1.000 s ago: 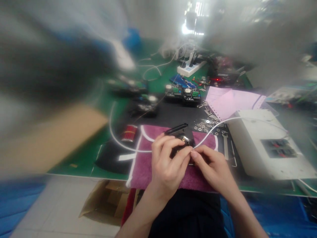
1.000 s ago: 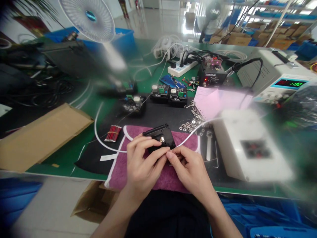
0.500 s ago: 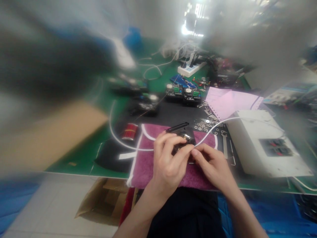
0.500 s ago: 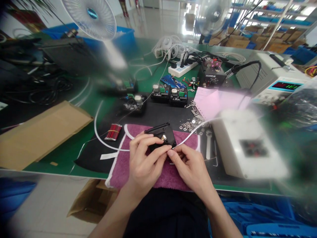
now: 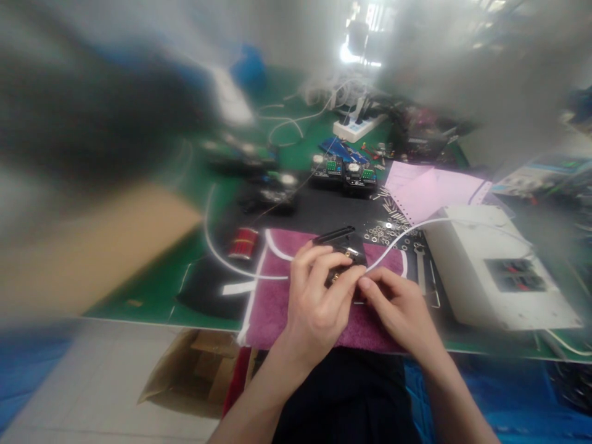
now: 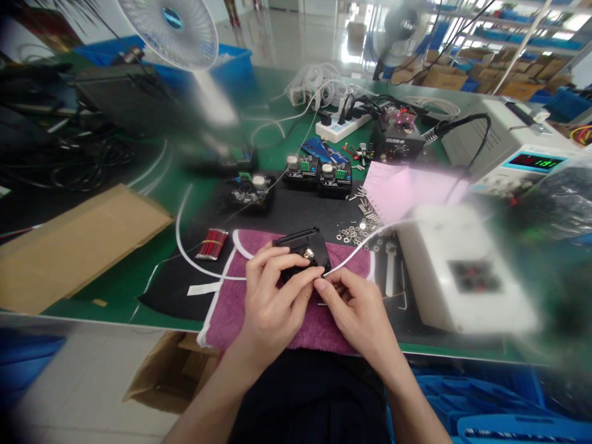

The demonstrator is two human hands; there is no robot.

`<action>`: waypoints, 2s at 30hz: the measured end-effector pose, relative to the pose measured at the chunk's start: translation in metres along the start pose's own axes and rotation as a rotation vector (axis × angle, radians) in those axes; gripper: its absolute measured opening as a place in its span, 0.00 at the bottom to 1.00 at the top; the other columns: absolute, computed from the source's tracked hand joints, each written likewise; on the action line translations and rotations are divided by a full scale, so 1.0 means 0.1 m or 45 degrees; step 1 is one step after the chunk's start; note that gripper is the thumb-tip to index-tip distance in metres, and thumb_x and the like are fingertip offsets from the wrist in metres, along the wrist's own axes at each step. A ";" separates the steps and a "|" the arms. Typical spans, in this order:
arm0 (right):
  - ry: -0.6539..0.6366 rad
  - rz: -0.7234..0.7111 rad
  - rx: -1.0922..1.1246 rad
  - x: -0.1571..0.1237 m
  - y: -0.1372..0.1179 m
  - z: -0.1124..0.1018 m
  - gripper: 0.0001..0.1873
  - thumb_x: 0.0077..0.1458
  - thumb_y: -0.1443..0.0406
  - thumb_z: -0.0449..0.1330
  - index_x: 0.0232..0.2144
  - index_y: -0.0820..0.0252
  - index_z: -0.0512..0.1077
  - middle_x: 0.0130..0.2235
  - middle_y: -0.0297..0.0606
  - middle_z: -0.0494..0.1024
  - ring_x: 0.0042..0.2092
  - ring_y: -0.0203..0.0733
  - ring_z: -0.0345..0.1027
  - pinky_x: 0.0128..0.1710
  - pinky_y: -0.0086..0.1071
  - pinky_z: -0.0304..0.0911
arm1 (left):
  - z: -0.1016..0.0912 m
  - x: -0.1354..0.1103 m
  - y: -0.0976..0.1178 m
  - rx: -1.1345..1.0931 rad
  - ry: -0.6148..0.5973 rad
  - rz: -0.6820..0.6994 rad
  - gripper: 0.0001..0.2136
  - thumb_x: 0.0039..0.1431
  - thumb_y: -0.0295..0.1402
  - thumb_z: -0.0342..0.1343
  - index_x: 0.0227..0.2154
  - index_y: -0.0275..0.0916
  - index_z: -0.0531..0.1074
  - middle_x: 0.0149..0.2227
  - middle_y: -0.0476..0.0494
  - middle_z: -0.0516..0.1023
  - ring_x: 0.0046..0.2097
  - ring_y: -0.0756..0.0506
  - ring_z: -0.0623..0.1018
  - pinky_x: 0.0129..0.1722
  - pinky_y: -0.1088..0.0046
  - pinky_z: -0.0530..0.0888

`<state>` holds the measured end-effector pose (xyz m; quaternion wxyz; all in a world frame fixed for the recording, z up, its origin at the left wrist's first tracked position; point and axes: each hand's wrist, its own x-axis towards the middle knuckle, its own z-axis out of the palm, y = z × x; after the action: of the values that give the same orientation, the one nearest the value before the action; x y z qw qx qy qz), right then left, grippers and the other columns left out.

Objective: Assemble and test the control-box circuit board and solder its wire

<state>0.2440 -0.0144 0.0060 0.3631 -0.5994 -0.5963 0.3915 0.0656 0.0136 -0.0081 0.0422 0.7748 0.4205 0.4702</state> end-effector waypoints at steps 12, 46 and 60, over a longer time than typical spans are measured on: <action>0.007 -0.028 0.002 0.00 -0.02 -0.01 0.19 0.70 0.51 0.62 0.34 0.58 0.77 0.29 0.32 0.79 0.29 0.35 0.72 0.30 0.27 0.65 | -0.01 0.00 0.01 -0.022 0.001 -0.019 0.13 0.64 0.23 0.66 0.48 0.44 0.81 0.48 0.43 0.82 0.59 0.37 0.74 0.69 0.42 0.70; 0.017 -0.044 -0.108 -0.03 0.01 0.00 0.19 0.71 0.51 0.61 0.34 0.57 0.77 0.29 0.31 0.78 0.30 0.36 0.71 0.31 0.28 0.62 | -0.04 -0.03 -0.01 -0.030 -0.023 -0.007 0.11 0.66 0.25 0.65 0.48 0.44 0.81 0.47 0.43 0.83 0.60 0.36 0.75 0.69 0.41 0.70; 0.027 -0.056 -0.115 -0.03 0.06 0.00 0.18 0.71 0.51 0.61 0.35 0.56 0.78 0.31 0.30 0.80 0.31 0.36 0.72 0.33 0.28 0.63 | -0.03 -0.03 -0.01 -0.049 -0.025 0.005 0.13 0.64 0.23 0.67 0.49 0.42 0.81 0.48 0.43 0.83 0.60 0.38 0.73 0.71 0.43 0.69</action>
<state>0.2467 -0.0175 0.0010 0.3505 -0.6060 -0.6226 0.3498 0.0624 0.0114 -0.0088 0.0604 0.7793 0.4094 0.4706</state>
